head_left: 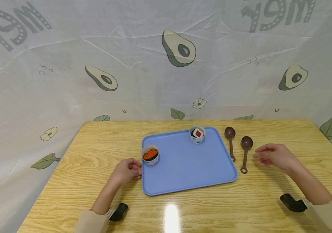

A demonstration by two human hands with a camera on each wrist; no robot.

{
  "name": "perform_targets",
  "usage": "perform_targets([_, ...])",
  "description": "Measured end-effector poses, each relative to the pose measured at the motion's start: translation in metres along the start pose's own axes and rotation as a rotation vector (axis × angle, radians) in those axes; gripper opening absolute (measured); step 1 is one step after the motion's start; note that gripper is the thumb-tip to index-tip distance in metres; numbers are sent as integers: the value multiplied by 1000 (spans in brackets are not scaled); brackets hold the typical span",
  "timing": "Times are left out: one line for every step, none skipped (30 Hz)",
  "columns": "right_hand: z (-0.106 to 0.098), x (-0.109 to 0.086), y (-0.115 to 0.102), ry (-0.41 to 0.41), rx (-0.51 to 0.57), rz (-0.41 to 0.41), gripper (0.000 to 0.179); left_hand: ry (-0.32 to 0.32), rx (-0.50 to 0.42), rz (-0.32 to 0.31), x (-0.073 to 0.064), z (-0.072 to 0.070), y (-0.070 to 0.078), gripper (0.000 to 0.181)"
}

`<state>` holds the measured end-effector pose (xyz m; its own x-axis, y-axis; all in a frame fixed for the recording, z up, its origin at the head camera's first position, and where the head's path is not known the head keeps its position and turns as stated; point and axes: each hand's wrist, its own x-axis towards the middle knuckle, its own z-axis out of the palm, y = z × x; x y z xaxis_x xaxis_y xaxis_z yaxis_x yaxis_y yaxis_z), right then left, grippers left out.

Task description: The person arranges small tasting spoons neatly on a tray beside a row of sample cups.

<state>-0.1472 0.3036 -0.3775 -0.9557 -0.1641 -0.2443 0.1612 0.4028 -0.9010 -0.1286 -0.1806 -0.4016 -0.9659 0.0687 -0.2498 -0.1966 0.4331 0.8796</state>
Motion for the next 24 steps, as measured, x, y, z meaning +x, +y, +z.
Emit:
perform_targets([1,2,1,0,31,2,37,1,-3,-2,0,0,0,18])
perform_targets([1,3,3,-2,59,3,36,2,-4,-2,0,0,0,18])
perform_targets([2,5,4,-4,86,6,34,4,-5,-4,0,0,0,18])
perform_targets([3,6,5,-6,113,8,33,5,-6,-4,0,0,1,18])
perform_targets([4,8,6,-5,138,13,31,5,-6,-3,1,0,1,18])
perform_targets([5,9,7,-7,161,17,29,4,-7,-1,1,0,1,18])
perform_targets([6,10,7,-7,178,24,26,4,-6,0,1,0,1,18])
perform_targets([7,11,7,-9,193,29,25,3,-4,2,1,0,1,18])
perform_targets([8,12,8,-8,207,34,24,3,-3,4,1,0,1,18])
perform_targets([9,13,8,-6,217,42,23,1,-2,5,1,0,1,18])
perform_targets([10,14,9,-4,224,47,23,-1,-2,7,1,0,1,17])
perform_targets([11,15,9,-4,230,52,22,-3,-2,8,1,-1,1,17])
perform_targets([11,16,10,-2,232,56,21,-4,-3,8,1,-1,1,17])
perform_targets([11,17,11,-1,236,58,21,-6,-4,9,1,-1,1,17])
perform_targets([11,18,12,-3,251,63,19,-8,-4,8,1,-1,1,17])
perform_targets([11,20,15,-4,257,71,17,-10,-3,5,1,-1,1,17])
perform_targets([10,21,16,-8,261,69,16,-10,0,2,1,-1,1,17])
perform_targets([10,22,18,-12,265,71,14,-10,2,-2,0,-1,1,17])
perform_targets([9,24,20,-6,271,84,13,-9,6,-6,0,-1,2,16])
perform_targets([9,25,21,-1,271,90,14,-10,8,-10,0,-1,2,16])
perform_targets([8,27,23,1,277,102,14,-9,12,-13,0,-1,2,16])
perform_targets([10,27,22,7,262,108,16,-8,14,-16,0,-1,2,16])
perform_targets([10,28,22,9,264,115,16,-9,14,-17,0,-1,2,16])
perform_targets([10,29,23,15,265,131,15,-10,12,-18,0,-1,3,16])
